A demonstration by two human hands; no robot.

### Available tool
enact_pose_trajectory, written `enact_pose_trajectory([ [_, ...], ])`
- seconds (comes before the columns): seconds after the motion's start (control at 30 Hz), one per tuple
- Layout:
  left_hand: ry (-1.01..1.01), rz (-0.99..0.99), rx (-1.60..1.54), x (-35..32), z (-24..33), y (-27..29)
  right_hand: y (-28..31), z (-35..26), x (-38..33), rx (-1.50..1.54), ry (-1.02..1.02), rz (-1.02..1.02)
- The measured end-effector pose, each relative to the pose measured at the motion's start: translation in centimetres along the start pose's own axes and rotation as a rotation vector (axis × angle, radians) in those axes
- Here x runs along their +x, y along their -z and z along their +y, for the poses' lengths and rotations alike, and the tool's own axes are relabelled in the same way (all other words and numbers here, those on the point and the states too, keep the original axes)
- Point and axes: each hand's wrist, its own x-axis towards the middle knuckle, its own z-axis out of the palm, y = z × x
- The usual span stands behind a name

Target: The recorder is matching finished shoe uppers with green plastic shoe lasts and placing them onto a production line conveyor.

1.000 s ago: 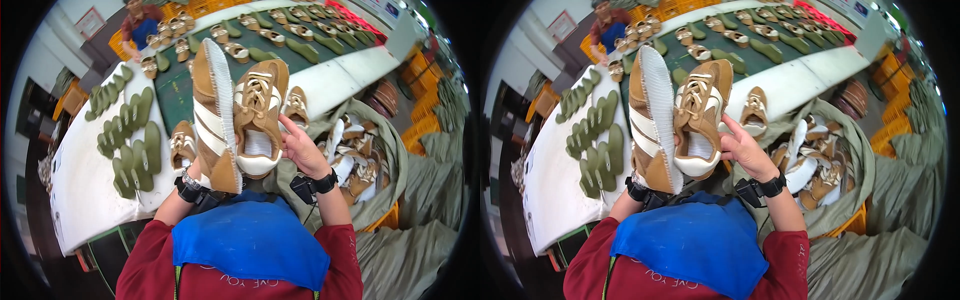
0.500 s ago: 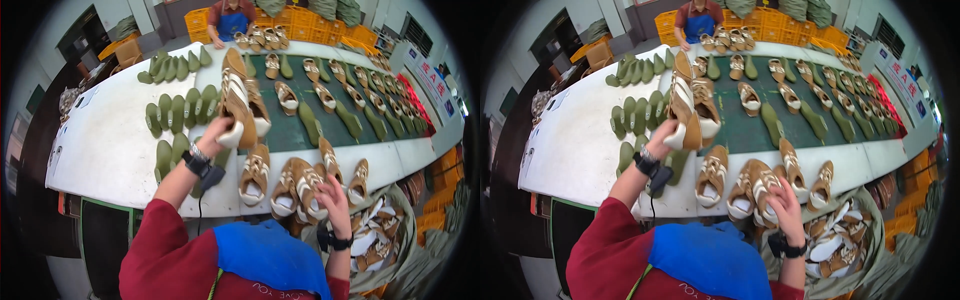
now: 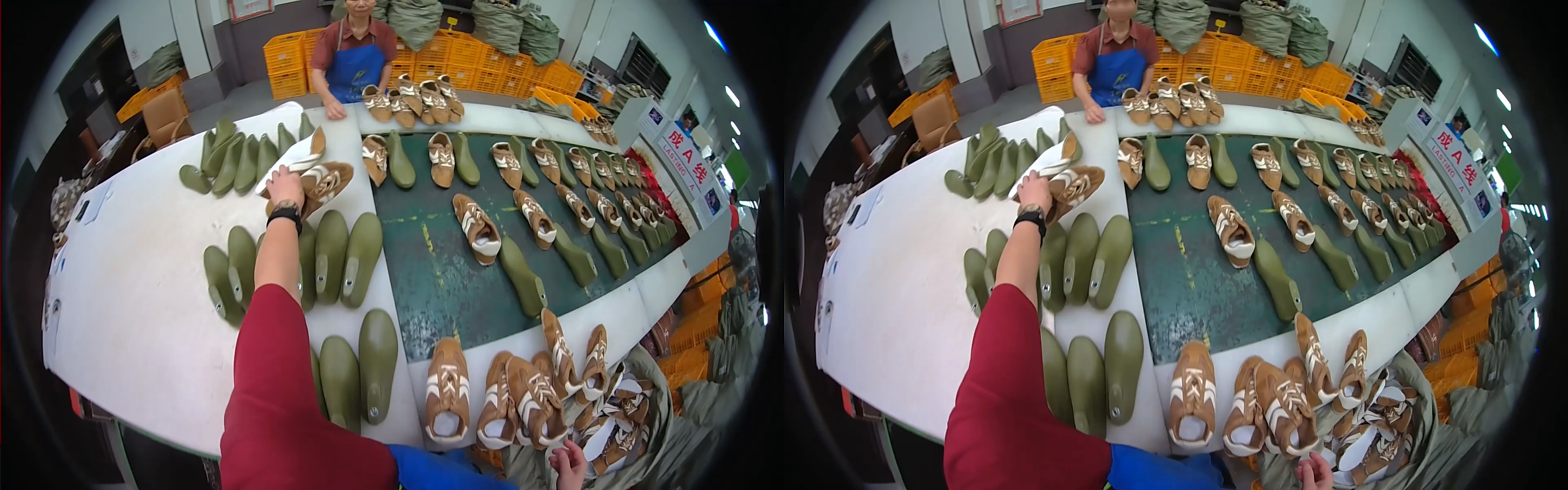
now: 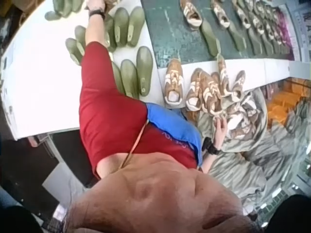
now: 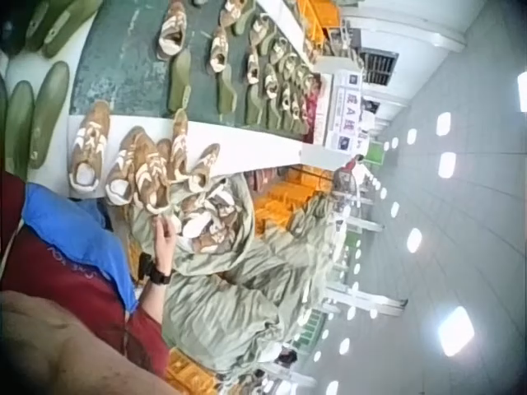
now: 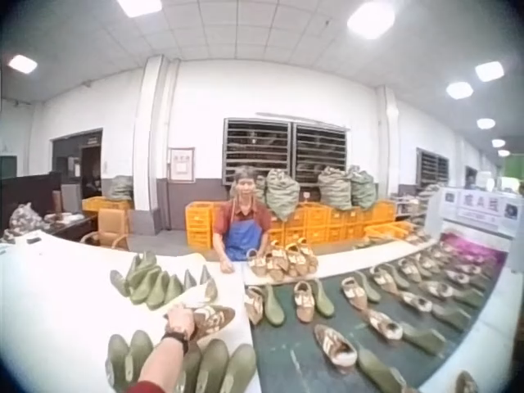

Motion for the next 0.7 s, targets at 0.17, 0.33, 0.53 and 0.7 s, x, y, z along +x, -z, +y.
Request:
enact_pose_trajectory([
  [0.17,-0.025,-0.196,0.061,-0.5,-1.9,-4.3,-4.0,-3.7,0.6,-0.165,0.019,-0.071],
  [0.33,-0.101,-0.127,-0.156,-2.4,-2.3,-1.2,-4.5,-4.4,1.1,-0.217,0.051,-0.141],
  [0.53,-0.540,-0.120,-0.362,-11.0,-1.8,5.3,-3.9,-1.9,2.2,-0.181,0.143,-0.208],
  [0.7,-0.850,-0.586,-0.592,-27.9,2.9,13.2,-6.3,-2.0,2.3,-0.363,0.331,-0.486],
])
